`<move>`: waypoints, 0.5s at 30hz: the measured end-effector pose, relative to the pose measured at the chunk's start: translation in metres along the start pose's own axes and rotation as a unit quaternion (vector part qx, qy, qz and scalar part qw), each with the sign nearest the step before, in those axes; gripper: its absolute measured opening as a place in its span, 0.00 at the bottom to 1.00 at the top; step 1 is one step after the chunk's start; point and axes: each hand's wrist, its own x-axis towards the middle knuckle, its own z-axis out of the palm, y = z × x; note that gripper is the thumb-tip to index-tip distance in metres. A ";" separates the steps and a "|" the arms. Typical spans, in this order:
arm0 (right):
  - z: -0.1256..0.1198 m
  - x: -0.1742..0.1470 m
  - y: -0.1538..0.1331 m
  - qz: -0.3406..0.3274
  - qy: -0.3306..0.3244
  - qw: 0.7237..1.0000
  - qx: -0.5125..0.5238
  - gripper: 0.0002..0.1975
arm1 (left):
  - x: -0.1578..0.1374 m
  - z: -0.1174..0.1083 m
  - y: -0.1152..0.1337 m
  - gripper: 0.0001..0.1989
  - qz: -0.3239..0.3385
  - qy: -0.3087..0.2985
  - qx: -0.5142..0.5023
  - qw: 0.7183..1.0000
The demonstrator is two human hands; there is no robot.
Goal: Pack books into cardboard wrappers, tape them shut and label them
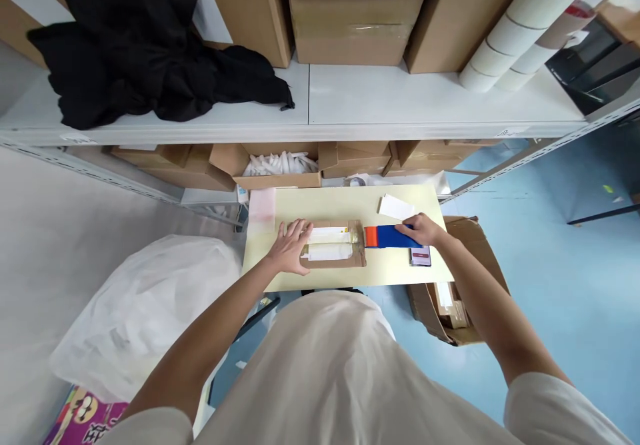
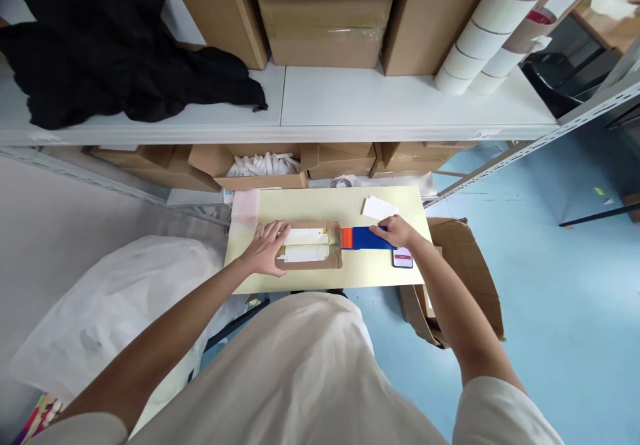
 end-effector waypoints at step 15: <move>0.053 0.004 0.039 0.002 0.004 0.997 0.083 0.27 | 0.052 0.013 0.085 0.66 0.005 -0.025 0.018 1.000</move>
